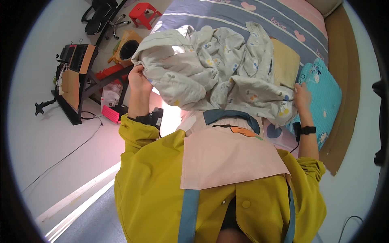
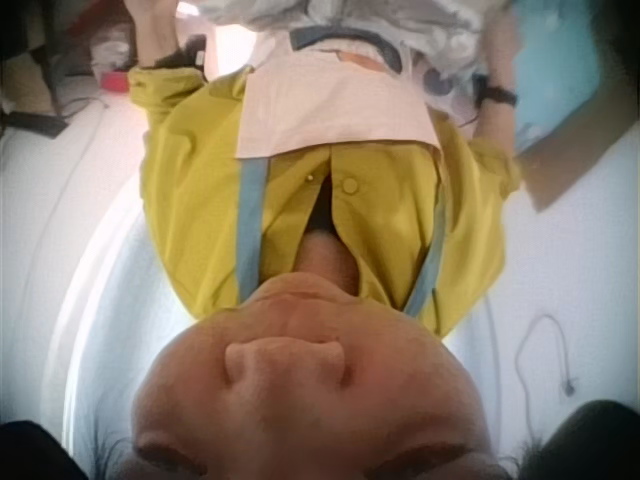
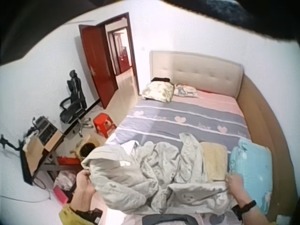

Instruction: The person folds a floral-patterned duvet cover on a bed, then folds a light-colored blanket with small motifs. The person smooths and aligns the edges of each item before folding them into compact rectangles and stacking them on the bed.

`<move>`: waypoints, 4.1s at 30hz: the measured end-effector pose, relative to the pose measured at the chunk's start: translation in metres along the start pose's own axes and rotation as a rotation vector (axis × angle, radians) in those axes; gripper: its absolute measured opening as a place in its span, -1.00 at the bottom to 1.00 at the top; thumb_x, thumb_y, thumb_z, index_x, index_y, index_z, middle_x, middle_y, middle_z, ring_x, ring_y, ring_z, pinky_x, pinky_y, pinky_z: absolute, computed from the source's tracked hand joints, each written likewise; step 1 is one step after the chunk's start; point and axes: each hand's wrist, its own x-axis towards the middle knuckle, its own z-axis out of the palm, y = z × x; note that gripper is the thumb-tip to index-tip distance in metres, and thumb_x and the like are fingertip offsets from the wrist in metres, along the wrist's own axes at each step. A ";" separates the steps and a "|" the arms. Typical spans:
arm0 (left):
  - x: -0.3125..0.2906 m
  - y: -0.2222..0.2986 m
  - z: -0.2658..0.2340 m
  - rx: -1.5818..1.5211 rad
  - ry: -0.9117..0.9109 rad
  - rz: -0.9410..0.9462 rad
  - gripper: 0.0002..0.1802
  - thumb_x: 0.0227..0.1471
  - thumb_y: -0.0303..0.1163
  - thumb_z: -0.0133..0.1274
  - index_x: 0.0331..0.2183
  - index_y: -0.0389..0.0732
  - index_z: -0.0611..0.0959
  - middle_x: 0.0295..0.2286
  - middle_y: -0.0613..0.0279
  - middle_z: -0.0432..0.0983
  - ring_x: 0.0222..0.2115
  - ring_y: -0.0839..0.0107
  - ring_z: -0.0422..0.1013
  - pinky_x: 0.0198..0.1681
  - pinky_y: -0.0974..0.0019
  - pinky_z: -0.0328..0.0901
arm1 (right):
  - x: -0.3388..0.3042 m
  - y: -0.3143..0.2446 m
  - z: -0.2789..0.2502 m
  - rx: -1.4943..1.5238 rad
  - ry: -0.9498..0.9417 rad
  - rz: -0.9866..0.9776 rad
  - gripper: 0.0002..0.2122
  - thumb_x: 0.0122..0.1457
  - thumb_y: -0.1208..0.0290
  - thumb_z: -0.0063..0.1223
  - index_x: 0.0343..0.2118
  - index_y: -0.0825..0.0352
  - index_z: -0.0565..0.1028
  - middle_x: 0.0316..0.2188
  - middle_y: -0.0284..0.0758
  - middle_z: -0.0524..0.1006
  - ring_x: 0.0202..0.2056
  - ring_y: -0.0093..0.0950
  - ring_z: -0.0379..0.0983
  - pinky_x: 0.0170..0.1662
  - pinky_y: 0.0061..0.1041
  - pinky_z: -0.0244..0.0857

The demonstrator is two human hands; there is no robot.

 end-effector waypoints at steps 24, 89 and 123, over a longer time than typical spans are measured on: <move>-0.064 -0.088 0.072 1.180 -0.731 0.157 -0.67 0.13 -0.23 -0.26 -0.20 -0.29 0.37 -0.39 0.32 0.33 -0.39 0.56 0.22 -0.29 0.49 0.16 | 0.005 -0.214 -0.002 0.588 -0.222 -0.386 -0.51 -0.09 0.17 0.09 -0.13 0.35 0.28 -0.44 -0.04 0.48 -0.36 -0.07 0.40 -0.31 -0.23 0.28; 0.027 -0.028 0.147 0.172 -0.465 0.026 -0.78 0.05 -0.31 -0.11 -0.33 -0.26 0.50 -0.37 0.23 0.47 -0.34 0.40 0.40 -0.23 0.33 0.29 | 0.046 -0.118 -0.008 0.523 -0.072 -0.298 -0.53 0.02 0.29 -0.13 0.04 0.30 0.20 0.02 -0.08 0.22 0.02 -0.16 0.18 0.09 -0.34 0.01; 0.053 -0.135 0.150 0.317 -0.231 -0.016 -0.65 0.05 -0.30 -0.10 -0.25 -0.43 0.43 -0.27 0.05 0.41 -0.26 0.28 0.38 -0.17 0.25 0.28 | 0.037 -0.030 0.105 0.568 -0.158 -0.388 -0.78 -0.02 0.52 -0.15 -0.27 0.33 0.44 -0.25 -0.15 0.43 -0.19 -0.19 0.33 -0.10 -0.34 0.20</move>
